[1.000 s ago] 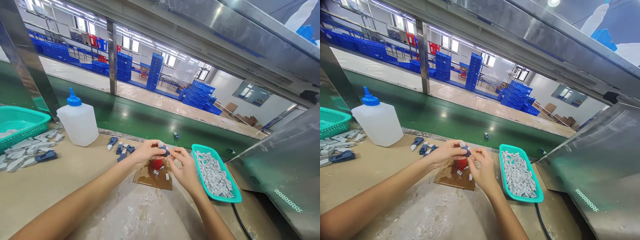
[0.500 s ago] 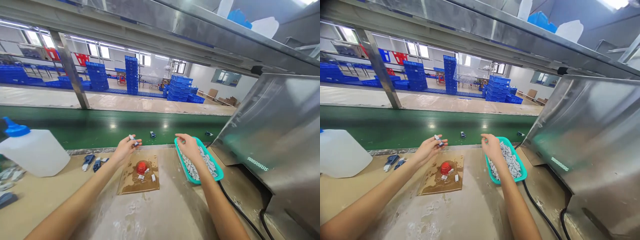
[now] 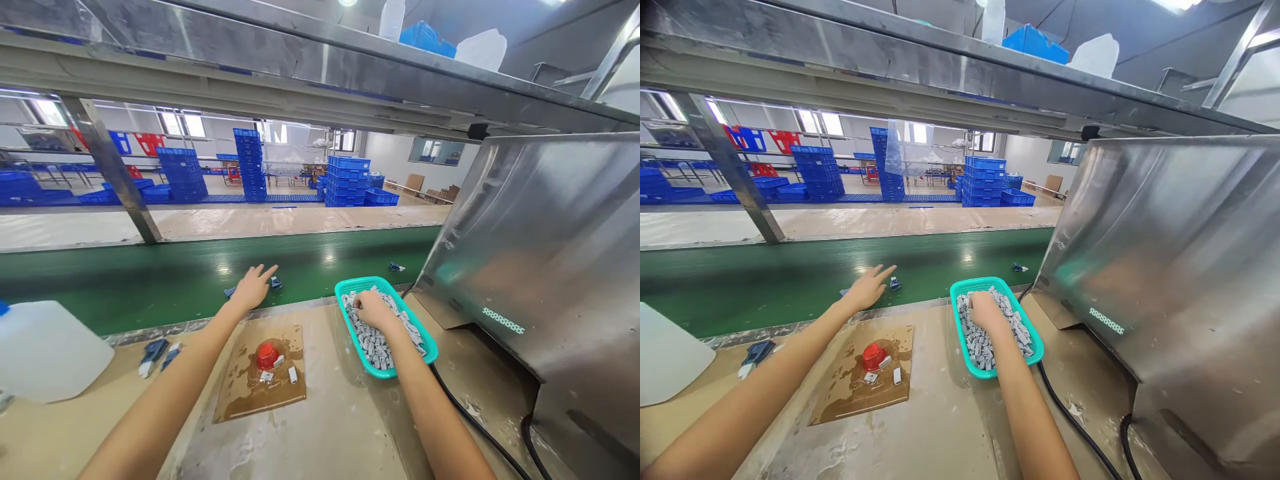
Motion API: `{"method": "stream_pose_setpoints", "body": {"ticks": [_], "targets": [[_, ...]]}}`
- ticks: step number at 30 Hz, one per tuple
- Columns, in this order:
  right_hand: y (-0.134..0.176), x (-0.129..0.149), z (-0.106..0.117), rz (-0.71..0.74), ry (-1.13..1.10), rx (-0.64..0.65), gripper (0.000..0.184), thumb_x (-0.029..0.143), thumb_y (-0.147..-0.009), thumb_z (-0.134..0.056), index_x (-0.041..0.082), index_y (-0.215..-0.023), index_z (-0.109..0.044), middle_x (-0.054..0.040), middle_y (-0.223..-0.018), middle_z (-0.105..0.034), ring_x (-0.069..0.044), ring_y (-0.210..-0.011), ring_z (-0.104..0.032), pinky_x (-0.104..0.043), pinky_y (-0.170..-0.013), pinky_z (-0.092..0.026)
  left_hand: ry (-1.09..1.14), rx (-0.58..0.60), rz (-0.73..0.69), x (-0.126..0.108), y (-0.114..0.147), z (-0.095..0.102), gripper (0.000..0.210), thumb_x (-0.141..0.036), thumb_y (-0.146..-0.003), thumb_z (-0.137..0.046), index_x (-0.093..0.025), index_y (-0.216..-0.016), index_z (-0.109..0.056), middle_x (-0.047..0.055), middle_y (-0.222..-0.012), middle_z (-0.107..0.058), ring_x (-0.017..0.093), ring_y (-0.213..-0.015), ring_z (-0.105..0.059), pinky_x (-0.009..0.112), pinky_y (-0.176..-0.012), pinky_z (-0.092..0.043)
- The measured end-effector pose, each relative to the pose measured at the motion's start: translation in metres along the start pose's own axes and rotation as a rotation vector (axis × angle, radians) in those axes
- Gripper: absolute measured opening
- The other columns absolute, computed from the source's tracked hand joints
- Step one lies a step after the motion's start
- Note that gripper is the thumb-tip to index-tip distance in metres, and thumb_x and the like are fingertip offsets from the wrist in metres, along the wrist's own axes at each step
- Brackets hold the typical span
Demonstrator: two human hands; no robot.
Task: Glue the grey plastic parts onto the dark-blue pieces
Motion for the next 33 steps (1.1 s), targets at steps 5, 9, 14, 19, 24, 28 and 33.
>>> {"method": "stream_pose_setpoints", "body": {"ticks": [5, 9, 14, 19, 24, 28, 33], "targets": [[0.002, 0.004, 0.003, 0.008, -0.050, 0.008, 0.024, -0.006, -0.053, -0.044, 0.015, -0.046, -0.051, -0.0015, -0.051, -0.053, -0.012, -0.051, -0.045, -0.022, -0.048, -0.027, 0.086, 0.043, 0.012, -0.012, -0.002, -0.017, 0.006, -0.017, -0.064, -0.056, -0.016, -0.066, -0.061, 0.012, -0.095, -0.060, 0.027, -0.100, -0.053, 0.037, -0.089, -0.035], [0.003, 0.005, 0.008, 0.006, -0.132, -0.034, 0.027, -0.005, -0.054, -0.045, 0.013, -0.064, -0.062, -0.0025, -0.057, -0.057, -0.013, -0.056, -0.048, -0.022, -0.052, -0.031, 0.274, -0.062, 0.097, -0.004, 0.013, 0.001, 0.012, -0.010, -0.058, -0.059, -0.017, -0.067, -0.056, 0.009, -0.089, -0.059, 0.025, -0.092, -0.056, 0.036, -0.083, -0.039], [0.004, 0.002, 0.022, -0.043, -0.306, -0.122, 0.024, 0.005, -0.063, -0.047, 0.013, -0.074, -0.066, -0.0043, -0.061, -0.060, -0.016, -0.059, -0.052, -0.027, -0.059, -0.038, 0.677, -0.110, 0.210, 0.010, 0.053, 0.029, 0.016, -0.019, -0.069, -0.053, -0.016, -0.084, -0.056, 0.008, -0.085, -0.063, 0.016, -0.078, -0.060, 0.028, -0.072, -0.047], [0.007, 0.034, 0.028, -0.042, -0.582, -0.130, 0.017, 0.023, -0.069, -0.051, 0.014, -0.074, -0.065, -0.0021, -0.057, -0.060, -0.015, -0.055, -0.056, -0.028, -0.054, -0.045, 1.530, -0.085, 0.527, 0.012, 0.106, 0.031, 0.017, -0.005, -0.068, -0.047, -0.016, -0.077, -0.057, 0.004, -0.075, -0.060, 0.011, -0.069, -0.059, 0.023, -0.067, -0.050], [0.025, 0.110, 0.017, 0.101, -1.173, -0.027, 0.006, 0.021, -0.059, -0.064, 0.017, -0.063, -0.065, -0.0002, -0.063, -0.060, -0.013, -0.055, -0.057, -0.029, -0.057, -0.048, 1.662, 0.060, 0.547, -0.025, 0.139, 0.025, 0.031, -0.002, -0.062, -0.043, -0.014, -0.087, -0.055, 0.001, -0.066, -0.053, 0.010, -0.057, -0.054, 0.027, -0.056, -0.049], [0.044, 0.143, 0.003, 0.102, -1.179, -0.026, 0.003, 0.019, -0.061, -0.064, 0.019, -0.063, -0.065, 0.0024, -0.059, -0.057, -0.009, -0.049, -0.052, -0.025, -0.053, -0.046, 1.452, 0.321, 0.297, -0.061, 0.149, 0.021, 0.031, -0.016, -0.062, -0.061, -0.020, -0.090, -0.051, -0.003, -0.067, -0.054, 0.007, -0.052, -0.049, 0.021, -0.050, -0.040], [0.055, 0.154, 0.007, 0.262, -0.961, -0.143, 0.005, 0.016, -0.069, -0.058, 0.020, -0.069, -0.062, -0.0004, -0.068, -0.058, -0.012, -0.062, -0.056, -0.026, -0.059, -0.048, 1.311, 0.328, 0.205, -0.059, 0.150, 0.023, 0.036, -0.024, -0.060, -0.065, -0.022, -0.093, -0.049, -0.005, -0.062, -0.054, 0.006, -0.048, -0.046, 0.020, -0.048, -0.032]]}}
Point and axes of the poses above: each hand's wrist, its own y-axis away from the middle knuckle, its own z-axis out of the back of the hand, x = y × z, the point moved 7 cm from there along -y, towards the middle knuckle
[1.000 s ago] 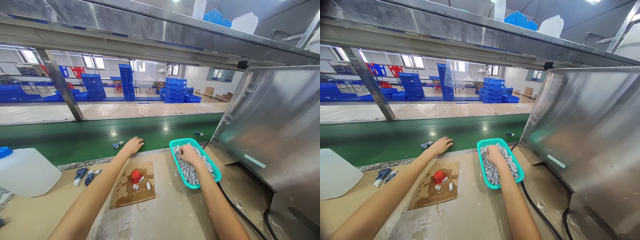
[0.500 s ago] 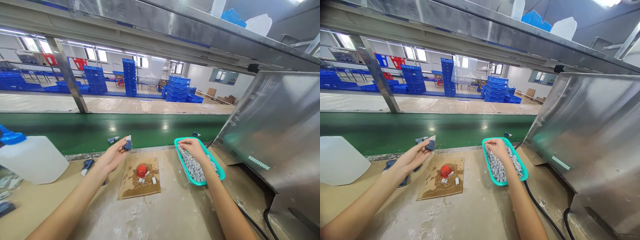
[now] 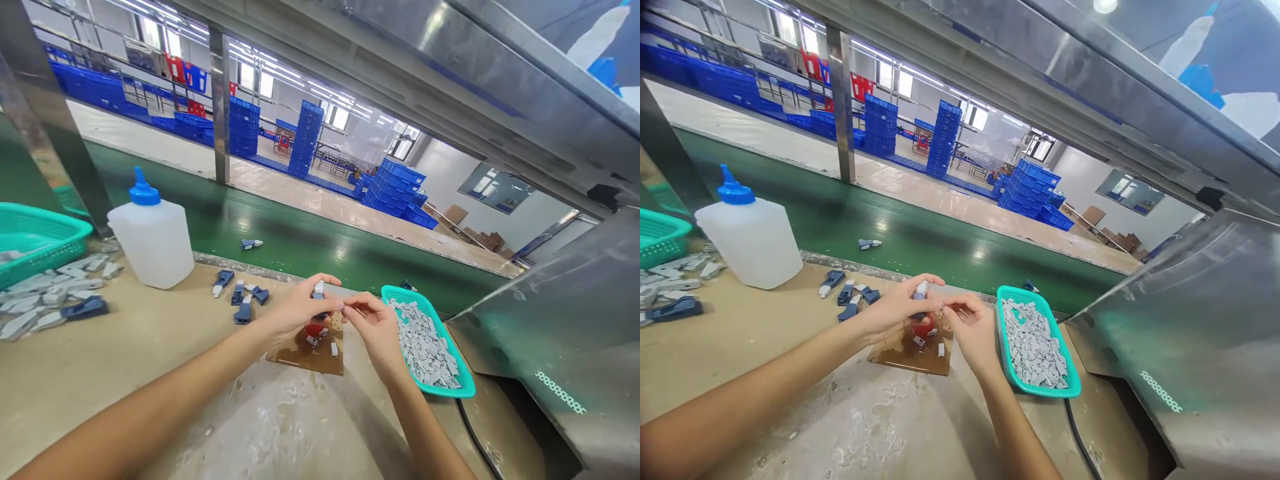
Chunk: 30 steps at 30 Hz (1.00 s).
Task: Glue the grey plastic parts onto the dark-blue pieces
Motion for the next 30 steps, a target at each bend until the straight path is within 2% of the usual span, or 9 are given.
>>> {"method": "stream_pose_setpoints", "body": {"ticks": [4, 6, 7, 9, 12, 14, 21, 25, 30], "targets": [[0.009, 0.028, -0.006, 0.457, 0.414, 0.027, 0.014, 0.008, -0.073, -0.052, 0.019, -0.072, -0.061, -0.0043, -0.077, -0.061, -0.014, -0.074, -0.058, -0.027, -0.068, -0.048, 0.081, 0.010, 0.082, 0.007, -0.003, 0.005, 0.041, -0.024, -0.058, -0.068, -0.021, -0.094, -0.049, -0.005, -0.058, -0.052, 0.005, -0.050, -0.045, 0.020, -0.051, -0.033], [0.014, 0.033, -0.010, 0.585, 0.531, 0.039, 0.015, 0.006, -0.074, -0.051, 0.018, -0.075, -0.061, -0.0050, -0.076, -0.063, -0.014, -0.072, -0.059, -0.026, -0.067, -0.048, 0.095, 0.026, 0.110, 0.009, -0.004, 0.006, 0.040, -0.022, -0.059, -0.067, -0.020, -0.095, -0.048, -0.005, -0.057, -0.051, 0.006, -0.051, -0.045, 0.021, -0.053, -0.035], [0.014, 0.032, -0.011, 0.595, 0.559, 0.034, 0.015, 0.007, -0.075, -0.050, 0.018, -0.076, -0.061, -0.0051, -0.075, -0.063, -0.014, -0.070, -0.059, -0.025, -0.066, -0.048, 0.089, 0.022, 0.111, 0.009, -0.005, 0.007, 0.040, -0.020, -0.060, -0.065, -0.020, -0.096, -0.048, -0.005, -0.058, -0.051, 0.006, -0.052, -0.045, 0.021, -0.054, -0.035], [0.011, 0.022, -0.013, 0.522, 0.583, 0.056, 0.014, 0.009, -0.076, -0.050, 0.017, -0.075, -0.061, -0.0045, -0.072, -0.064, -0.014, -0.067, -0.059, -0.025, -0.062, -0.048, 0.067, -0.039, 0.088, 0.005, -0.007, 0.015, 0.038, -0.014, -0.061, -0.060, -0.021, -0.096, -0.047, -0.005, -0.060, -0.050, 0.006, -0.052, -0.045, 0.021, -0.053, -0.036], [0.008, -0.001, -0.019, 0.360, 0.584, 0.161, 0.013, 0.012, -0.076, -0.051, 0.017, -0.072, -0.062, -0.0039, -0.069, -0.065, -0.014, -0.063, -0.060, -0.024, -0.058, -0.048, 0.072, -0.206, 0.009, -0.004, -0.009, 0.036, 0.031, -0.005, -0.058, -0.050, -0.022, -0.084, -0.048, -0.007, -0.055, -0.044, 0.006, -0.048, -0.041, 0.020, -0.050, -0.036], [0.008, -0.014, -0.023, 0.297, 0.587, 0.214, 0.014, 0.013, -0.076, -0.051, 0.018, -0.071, -0.063, -0.0040, -0.070, -0.066, -0.015, -0.064, -0.060, -0.025, -0.058, -0.048, 0.132, -0.268, -0.017, -0.007, -0.010, 0.046, 0.028, -0.003, -0.054, -0.046, -0.021, -0.075, -0.047, -0.007, -0.050, -0.038, 0.006, -0.045, -0.038, 0.019, -0.047, -0.035], [0.009, -0.033, -0.026, 0.218, 0.602, 0.246, 0.017, 0.013, -0.076, -0.049, 0.019, -0.071, -0.064, -0.0046, -0.071, -0.065, -0.016, -0.065, -0.060, -0.027, -0.059, -0.048, 0.379, -0.271, 0.042, 0.007, -0.018, 0.052, 0.023, -0.004, -0.052, -0.041, -0.016, -0.068, -0.053, -0.004, -0.052, -0.038, 0.007, -0.044, -0.036, 0.022, -0.043, -0.040], [0.010, -0.031, -0.029, 0.263, 0.614, 0.262, 0.018, 0.013, -0.078, -0.048, 0.019, -0.074, -0.064, -0.0053, -0.072, -0.064, -0.016, -0.066, -0.059, -0.026, -0.059, -0.048, 0.419, -0.289, 0.025, 0.010, -0.022, 0.053, 0.021, 0.000, -0.056, -0.044, -0.013, -0.068, -0.055, -0.002, -0.061, -0.046, 0.007, -0.051, -0.041, 0.029, -0.061, -0.049], [0.009, -0.016, -0.026, 0.319, 0.607, 0.194, 0.019, 0.014, -0.080, -0.046, 0.019, -0.078, -0.063, -0.0056, -0.076, -0.064, -0.015, -0.069, -0.059, -0.027, -0.063, -0.048, 0.323, -0.280, 0.040, 0.010, -0.022, 0.054, 0.021, -0.002, -0.061, -0.055, -0.015, -0.077, -0.057, 0.000, -0.065, -0.054, 0.010, -0.063, -0.053, 0.030, -0.070, -0.047]]}}
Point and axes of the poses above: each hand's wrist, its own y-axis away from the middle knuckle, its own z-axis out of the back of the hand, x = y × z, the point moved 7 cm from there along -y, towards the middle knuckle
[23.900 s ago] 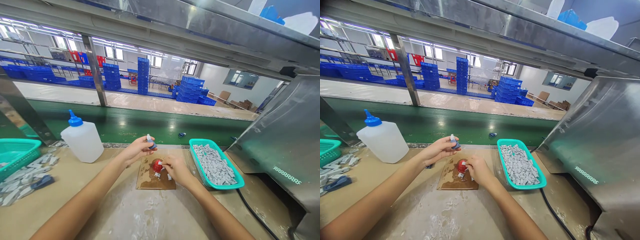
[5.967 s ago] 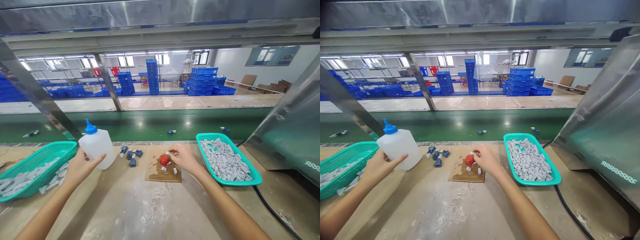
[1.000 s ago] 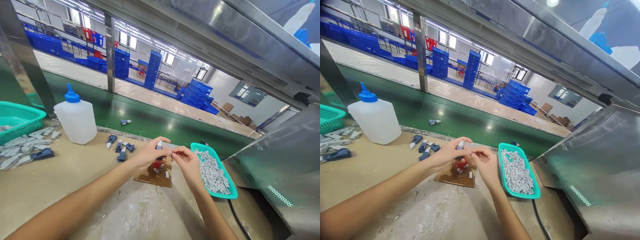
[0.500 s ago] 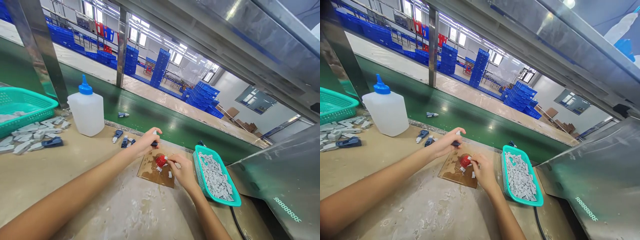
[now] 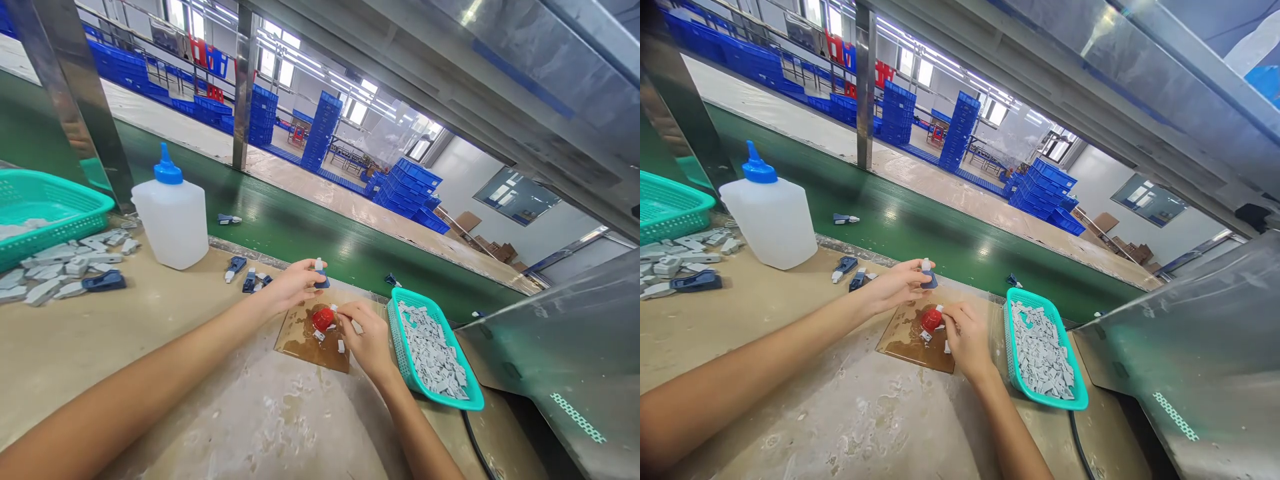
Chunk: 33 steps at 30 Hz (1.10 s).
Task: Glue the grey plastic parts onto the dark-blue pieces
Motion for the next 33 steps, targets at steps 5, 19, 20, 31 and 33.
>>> {"method": "stream_pose_setpoints", "body": {"ticks": [5, 19, 20, 31, 33], "targets": [[-0.004, 0.008, 0.007, -0.020, -0.020, 0.037, 0.018, 0.013, -0.078, -0.047, 0.019, -0.075, -0.064, -0.0046, -0.073, -0.064, -0.015, -0.068, -0.059, -0.026, -0.061, -0.048, -0.010, 0.037, -0.097, -0.008, -0.002, 0.000, 0.020, 0.000, -0.060, -0.058, -0.013, -0.075, -0.061, 0.001, -0.072, -0.058, 0.010, -0.070, -0.057, 0.028, -0.079, -0.044], [-0.006, 0.002, 0.026, -0.102, -0.131, -0.080, 0.014, 0.016, -0.076, -0.051, 0.021, -0.072, -0.064, -0.0033, -0.073, -0.065, -0.016, -0.070, -0.058, -0.029, -0.065, -0.047, -0.340, 0.140, -0.223, -0.015, 0.012, -0.017, 0.024, -0.011, -0.048, -0.070, -0.015, -0.071, -0.066, 0.003, -0.070, -0.064, 0.016, -0.072, -0.057, 0.032, -0.076, -0.043], [-0.006, 0.000, 0.030, -0.126, -0.157, -0.136, 0.012, 0.017, -0.076, -0.052, 0.021, -0.073, -0.064, -0.0034, -0.075, -0.064, -0.016, -0.072, -0.058, -0.029, -0.066, -0.047, -0.357, 0.143, -0.224, -0.015, 0.012, -0.019, 0.022, -0.011, -0.049, -0.069, -0.015, -0.071, -0.066, 0.003, -0.070, -0.064, 0.015, -0.072, -0.057, 0.032, -0.076, -0.044], [-0.004, -0.013, 0.029, -0.190, -0.248, -0.173, 0.012, 0.020, -0.076, -0.055, 0.022, -0.079, -0.066, -0.0042, -0.079, -0.063, -0.017, -0.076, -0.057, -0.031, -0.068, -0.048, -0.383, 0.290, -0.158, -0.004, 0.019, -0.033, 0.016, -0.010, -0.053, -0.067, -0.015, -0.068, -0.067, 0.002, -0.067, -0.065, 0.014, -0.066, -0.058, 0.027, -0.068, -0.045], [-0.004, -0.011, 0.028, -0.162, -0.265, -0.157, 0.014, 0.018, -0.076, -0.054, 0.023, -0.082, -0.066, -0.0044, -0.083, -0.062, -0.016, -0.079, -0.057, -0.031, -0.071, -0.048, -0.304, 0.277, -0.120, 0.000, 0.018, -0.032, 0.018, -0.009, -0.052, -0.068, -0.016, -0.069, -0.067, 0.002, -0.067, -0.065, 0.013, -0.065, -0.058, 0.026, -0.067, -0.046]]}}
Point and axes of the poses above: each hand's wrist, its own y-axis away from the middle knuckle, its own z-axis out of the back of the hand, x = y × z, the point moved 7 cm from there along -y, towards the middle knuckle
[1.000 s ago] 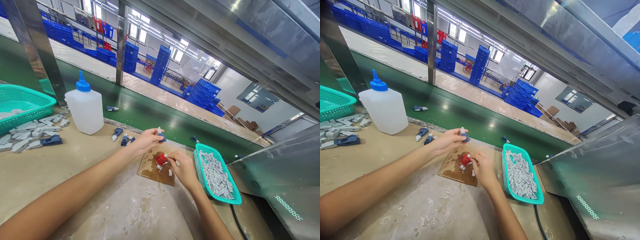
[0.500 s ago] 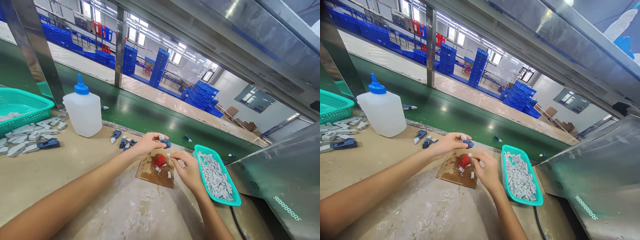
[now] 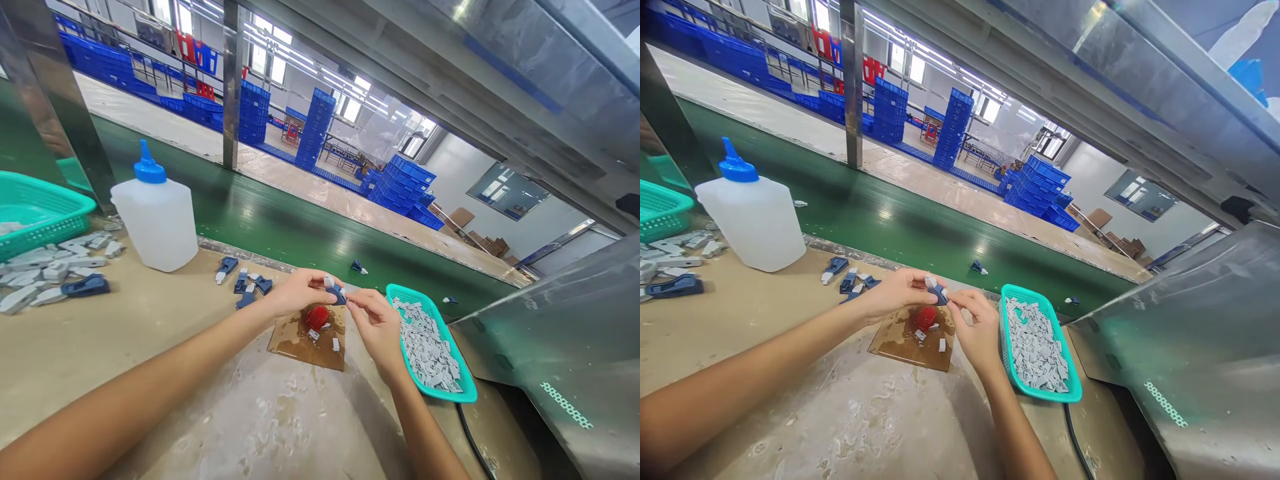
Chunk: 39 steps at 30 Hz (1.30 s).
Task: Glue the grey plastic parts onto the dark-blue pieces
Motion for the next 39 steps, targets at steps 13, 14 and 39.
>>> {"method": "stream_pose_setpoints", "body": {"ticks": [13, 14, 39], "targets": [[0.002, 0.023, -0.007, 0.246, 0.198, -0.027, 0.020, 0.014, -0.077, -0.046, 0.020, -0.084, -0.063, -0.0066, -0.082, -0.060, -0.015, -0.077, -0.057, -0.028, -0.069, -0.048, 0.237, -0.168, 0.110, 0.023, 0.003, -0.010, 0.028, -0.015, -0.064, -0.065, -0.014, -0.092, -0.058, 0.004, -0.077, -0.065, 0.011, -0.067, -0.059, 0.025, -0.069, -0.047], [0.001, 0.021, -0.006, 0.247, 0.196, -0.008, 0.020, 0.014, -0.077, -0.046, 0.020, -0.084, -0.064, -0.0065, -0.082, -0.061, -0.015, -0.077, -0.057, -0.027, -0.070, -0.047, 0.232, -0.172, 0.109, 0.023, 0.001, -0.009, 0.030, -0.014, -0.064, -0.064, -0.015, -0.093, -0.056, 0.004, -0.077, -0.065, 0.011, -0.068, -0.059, 0.025, -0.069, -0.047], [0.002, -0.138, 0.094, -0.639, 0.559, 0.115, 0.023, -0.007, -0.054, -0.050, 0.012, -0.061, -0.063, -0.0130, -0.076, -0.066, -0.024, -0.081, -0.060, -0.028, -0.069, -0.041, -1.472, -0.283, -0.174, -0.012, -0.110, 0.050, 0.067, 0.000, -0.063, -0.039, -0.016, -0.128, -0.036, 0.011, -0.141, -0.025, 0.029, -0.131, -0.010, 0.053, -0.101, -0.009]]}}
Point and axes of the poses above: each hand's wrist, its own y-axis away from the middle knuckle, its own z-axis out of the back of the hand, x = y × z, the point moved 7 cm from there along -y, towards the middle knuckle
